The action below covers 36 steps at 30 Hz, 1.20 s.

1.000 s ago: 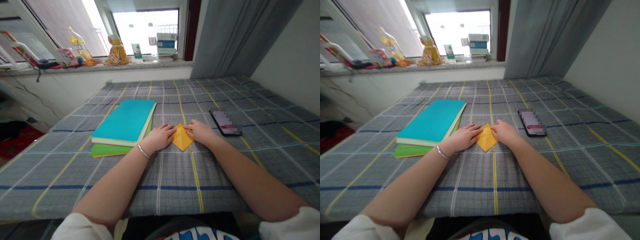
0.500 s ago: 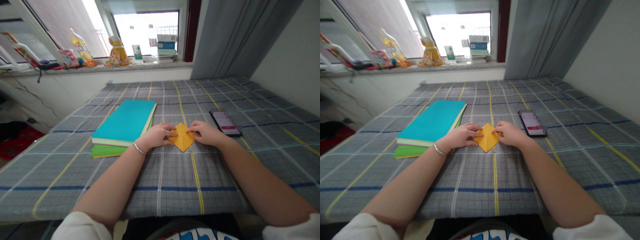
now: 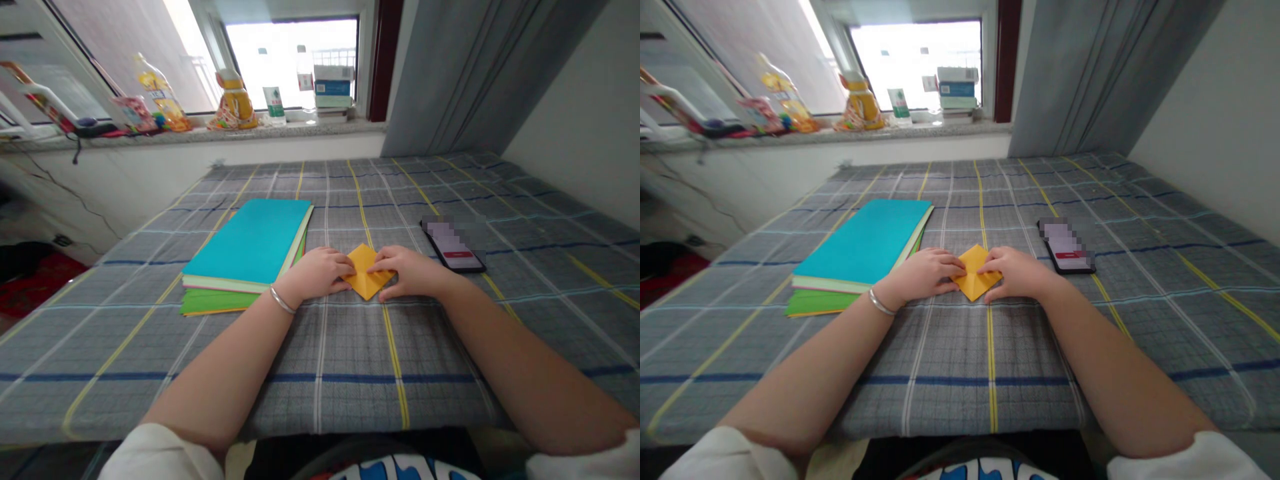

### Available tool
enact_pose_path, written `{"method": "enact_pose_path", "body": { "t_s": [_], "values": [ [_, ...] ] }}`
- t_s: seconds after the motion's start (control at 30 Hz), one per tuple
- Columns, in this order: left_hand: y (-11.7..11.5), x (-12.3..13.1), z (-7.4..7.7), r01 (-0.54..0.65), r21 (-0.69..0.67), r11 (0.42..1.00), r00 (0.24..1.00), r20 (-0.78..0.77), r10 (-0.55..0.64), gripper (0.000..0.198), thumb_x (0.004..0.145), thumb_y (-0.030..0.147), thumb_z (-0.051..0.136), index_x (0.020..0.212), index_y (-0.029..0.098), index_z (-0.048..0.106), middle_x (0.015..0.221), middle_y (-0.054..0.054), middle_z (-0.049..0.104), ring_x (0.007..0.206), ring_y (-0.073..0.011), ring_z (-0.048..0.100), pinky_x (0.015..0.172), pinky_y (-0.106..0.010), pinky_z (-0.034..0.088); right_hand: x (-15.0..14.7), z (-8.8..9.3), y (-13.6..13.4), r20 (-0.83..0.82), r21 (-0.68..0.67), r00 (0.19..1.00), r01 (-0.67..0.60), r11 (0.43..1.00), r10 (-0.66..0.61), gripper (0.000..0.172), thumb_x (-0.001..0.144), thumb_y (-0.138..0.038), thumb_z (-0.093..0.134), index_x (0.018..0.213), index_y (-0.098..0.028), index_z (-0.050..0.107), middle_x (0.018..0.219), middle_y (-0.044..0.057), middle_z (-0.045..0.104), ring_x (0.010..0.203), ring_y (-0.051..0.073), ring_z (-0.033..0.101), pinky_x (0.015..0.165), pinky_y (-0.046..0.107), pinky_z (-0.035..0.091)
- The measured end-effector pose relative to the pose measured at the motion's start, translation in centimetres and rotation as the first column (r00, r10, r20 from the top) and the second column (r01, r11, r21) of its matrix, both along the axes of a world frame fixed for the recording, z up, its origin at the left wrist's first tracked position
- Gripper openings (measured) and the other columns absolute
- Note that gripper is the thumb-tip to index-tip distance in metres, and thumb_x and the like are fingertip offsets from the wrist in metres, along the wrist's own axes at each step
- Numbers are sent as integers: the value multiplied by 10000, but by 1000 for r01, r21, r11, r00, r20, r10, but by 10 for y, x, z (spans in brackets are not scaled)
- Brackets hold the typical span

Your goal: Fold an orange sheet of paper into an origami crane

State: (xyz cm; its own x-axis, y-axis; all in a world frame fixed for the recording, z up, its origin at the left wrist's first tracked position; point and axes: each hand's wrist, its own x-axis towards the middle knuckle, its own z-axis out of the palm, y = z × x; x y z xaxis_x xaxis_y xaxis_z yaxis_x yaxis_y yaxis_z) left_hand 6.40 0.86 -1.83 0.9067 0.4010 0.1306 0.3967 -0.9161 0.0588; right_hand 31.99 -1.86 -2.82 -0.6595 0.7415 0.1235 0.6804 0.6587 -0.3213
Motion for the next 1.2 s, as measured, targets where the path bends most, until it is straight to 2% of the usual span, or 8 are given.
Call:
{"method": "enact_pose_path", "body": {
  "t_s": [0.1, 0.37, 0.5, 0.63, 0.87, 1.03, 1.2],
  "values": [
    [0, 0, -1, 28, -26, 999, 999, 16, -27, 252, 924, 337, 550, 1093, 207, 684, 1160, -58, 683, 1088, -194, 615, 1012, -336, 423, 1, 1, 0, 30, 39, 999, -22, 999, 21, 494, 653, -453, 809, 1085, -226, 730, 1135, 90, 661, 1057, 268, 576, 915, 390, 447],
    [0, 1, -2, 23, -61, 998, 996, 93, -17, 230, 913, 287, 559, 1067, 184, 696, 1107, -67, 704, 1042, -195, 640, 974, -348, 456, -1, 6, -4, 21, 86, 999, -51, 995, 49, 181, 787, -356, 693, 923, -268, 772, 1037, 44, 720, 961, 225, 631, 856, 348, 455],
    [1, 1, -5, -3, -78, 997, 991, 134, 13, 232, 936, 291, 524, 1040, 186, 703, 1069, -64, 713, 1014, -184, 647, 963, -337, 462, -4, 8, -6, 19, 104, 998, -61, 993, 59, 180, 838, -328, 617, 904, -257, 769, 967, 40, 737, 906, 206, 649, 809, 320, 458],
    [-1, 2, -5, -49, -72, 996, 990, 125, 57, 246, 952, 293, 488, 1016, 187, 701, 1023, -57, 715, 975, -180, 655, 931, -324, 473, -6, 10, -8, 50, 117, 999, -19, 993, 13, 172, 830, -282, 604, 899, -241, 756, 953, 46, 733, 875, 205, 649, 755, 300, 447],
    [1, 2, -6, -157, -48, 986, 976, 142, 163, 214, 938, 289, 515, 914, 161, 685, 935, -61, 694, 891, -188, 634, 853, -318, 484, -7, 8, -7, 63, 176, 969, 224, 959, -238, 188, 869, -258, 514, 858, -192, 690, 839, 52, 703, 766, 188, 624, 685, 285, 403],
    [3, 2, -9, -278, -150, 949, 935, 183, 303, 209, 933, 299, 525, 845, 169, 663, 819, -38, 665, 796, -170, 611, 752, -291, 482, -6, 4, -4, 11, 74, 945, 324, 943, -326, 205, 873, -274, 506, 962, -197, 674, 828, 38, 703, 708, 175, 610, 640, 277, 393],
    [1, 4, -10, -288, -186, 939, 923, 206, 324, 176, 927, 268, 520, 882, 165, 655, 855, -44, 653, 820, -170, 611, 775, -294, 491, -7, -1, 2, -25, 40, 960, 280, 959, -280, 201, 844, -339, 592, 963, -211, 690, 947, 59, 710, 857, 211, 619, 710, 292, 424]
  ]
}}
